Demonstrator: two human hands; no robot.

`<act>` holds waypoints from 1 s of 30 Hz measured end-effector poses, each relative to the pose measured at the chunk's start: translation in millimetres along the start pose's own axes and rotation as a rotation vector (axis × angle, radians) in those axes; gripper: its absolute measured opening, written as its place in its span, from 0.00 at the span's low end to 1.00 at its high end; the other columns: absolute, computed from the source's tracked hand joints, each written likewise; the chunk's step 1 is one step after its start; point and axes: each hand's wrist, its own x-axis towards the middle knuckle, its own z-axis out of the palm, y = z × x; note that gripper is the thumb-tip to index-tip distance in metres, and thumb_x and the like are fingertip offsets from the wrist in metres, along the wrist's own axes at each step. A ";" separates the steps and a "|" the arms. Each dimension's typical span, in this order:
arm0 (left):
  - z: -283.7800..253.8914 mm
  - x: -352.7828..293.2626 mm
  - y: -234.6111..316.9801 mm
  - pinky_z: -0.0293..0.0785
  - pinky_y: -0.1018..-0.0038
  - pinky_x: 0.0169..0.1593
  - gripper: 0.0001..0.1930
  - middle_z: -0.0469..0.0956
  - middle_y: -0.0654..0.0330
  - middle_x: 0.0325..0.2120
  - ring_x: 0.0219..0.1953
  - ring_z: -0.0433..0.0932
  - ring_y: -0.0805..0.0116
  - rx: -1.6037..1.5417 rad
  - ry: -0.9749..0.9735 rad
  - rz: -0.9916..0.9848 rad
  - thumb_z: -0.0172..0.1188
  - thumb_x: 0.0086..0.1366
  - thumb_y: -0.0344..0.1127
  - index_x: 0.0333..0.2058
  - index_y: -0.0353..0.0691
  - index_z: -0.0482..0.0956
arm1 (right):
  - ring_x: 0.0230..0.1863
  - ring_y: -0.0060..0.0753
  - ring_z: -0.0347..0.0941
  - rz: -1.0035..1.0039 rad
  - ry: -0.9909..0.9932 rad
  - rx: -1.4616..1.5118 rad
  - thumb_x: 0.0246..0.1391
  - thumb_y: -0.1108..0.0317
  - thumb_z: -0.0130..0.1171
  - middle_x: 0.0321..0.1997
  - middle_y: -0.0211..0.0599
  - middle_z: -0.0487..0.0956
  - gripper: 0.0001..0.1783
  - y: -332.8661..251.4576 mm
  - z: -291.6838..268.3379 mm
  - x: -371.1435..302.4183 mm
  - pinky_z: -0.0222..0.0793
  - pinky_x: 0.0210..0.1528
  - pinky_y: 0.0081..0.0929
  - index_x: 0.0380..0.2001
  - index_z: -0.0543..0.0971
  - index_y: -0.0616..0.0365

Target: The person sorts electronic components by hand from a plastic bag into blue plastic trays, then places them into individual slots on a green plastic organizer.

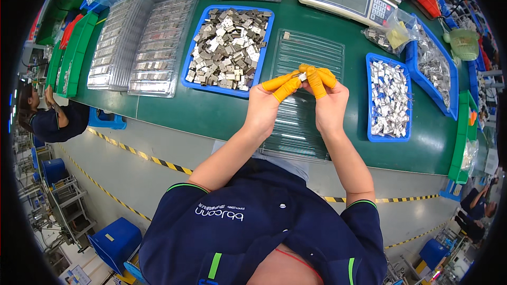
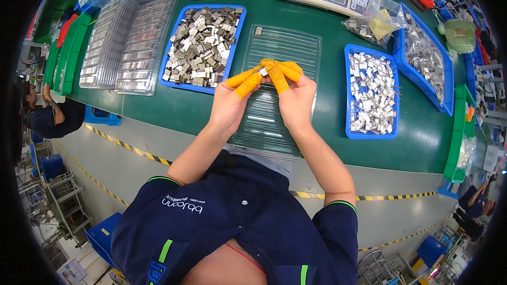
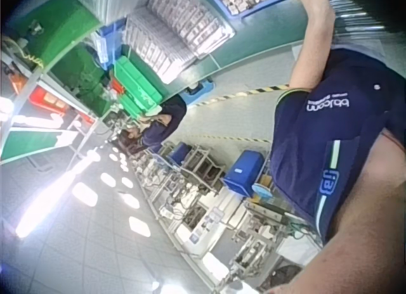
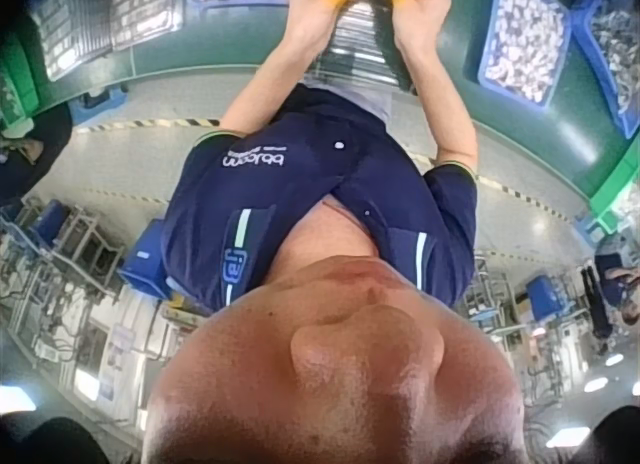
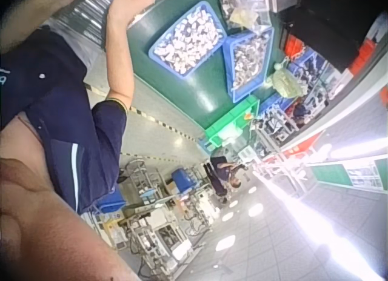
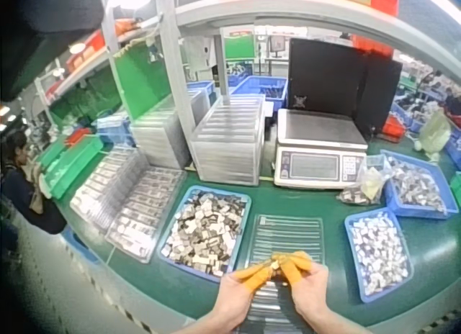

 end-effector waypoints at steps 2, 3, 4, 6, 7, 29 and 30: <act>1.9 0.2 -1.2 0.68 0.81 0.46 0.13 0.78 0.59 0.37 0.40 0.74 0.76 -0.105 -0.011 -0.040 0.59 0.56 0.27 0.41 0.31 0.76 | 0.33 0.23 0.72 0.016 0.029 0.089 0.52 0.76 0.55 0.37 0.37 0.77 0.09 -1.5 0.7 0.6 0.71 0.40 0.20 0.36 0.77 0.67; 2.5 0.4 -2.0 0.68 0.81 0.46 0.13 0.78 0.59 0.37 0.40 0.74 0.76 -0.106 -0.012 -0.039 0.59 0.56 0.27 0.41 0.31 0.76 | 0.33 0.23 0.72 0.064 0.054 0.138 0.52 0.76 0.55 0.37 0.36 0.77 0.09 -4.4 0.4 1.8 0.71 0.40 0.21 0.36 0.77 0.68; 2.8 0.6 -2.9 0.67 0.80 0.47 0.13 0.78 0.59 0.37 0.40 0.74 0.76 -0.143 -0.031 -0.033 0.59 0.57 0.27 0.41 0.31 0.76 | 0.33 0.23 0.72 0.112 0.080 0.187 0.51 0.76 0.55 0.37 0.36 0.76 0.09 -6.1 -0.1 2.5 0.71 0.39 0.21 0.37 0.77 0.68; 4.8 0.5 -3.1 0.67 0.80 0.48 0.13 0.78 0.59 0.37 0.41 0.73 0.76 -0.179 -0.050 -0.026 0.59 0.57 0.28 0.41 0.31 0.76 | 0.33 0.23 0.72 0.087 0.077 0.158 0.51 0.77 0.56 0.36 0.36 0.76 0.09 -3.9 -2.1 2.7 0.70 0.39 0.20 0.36 0.77 0.68; 6.1 -0.2 -1.9 0.66 0.80 0.48 0.13 0.78 0.58 0.38 0.41 0.73 0.75 -0.160 -0.043 -0.004 0.59 0.57 0.27 0.41 0.31 0.76 | 0.34 0.23 0.72 0.064 0.075 0.129 0.51 0.77 0.56 0.36 0.36 0.77 0.08 -2.6 -2.6 2.2 0.70 0.39 0.20 0.36 0.78 0.67; -13.1 4.0 13.3 0.69 0.80 0.43 0.07 0.77 0.62 0.33 0.37 0.73 0.76 0.125 -0.160 0.094 0.59 0.56 0.25 0.34 0.31 0.78 | 0.42 0.29 0.73 0.259 -0.154 0.174 0.48 0.76 0.59 0.42 0.40 0.76 0.09 -19.1 -0.5 1.2 0.69 0.48 0.24 0.35 0.78 0.65; -11.3 3.9 13.6 0.69 0.80 0.43 0.07 0.77 0.62 0.33 0.37 0.73 0.76 0.125 -0.157 0.095 0.59 0.56 0.25 0.34 0.31 0.78 | 0.42 0.29 0.73 0.261 -0.156 0.175 0.48 0.76 0.59 0.42 0.40 0.76 0.09 -17.8 -1.0 1.2 0.69 0.48 0.24 0.35 0.78 0.65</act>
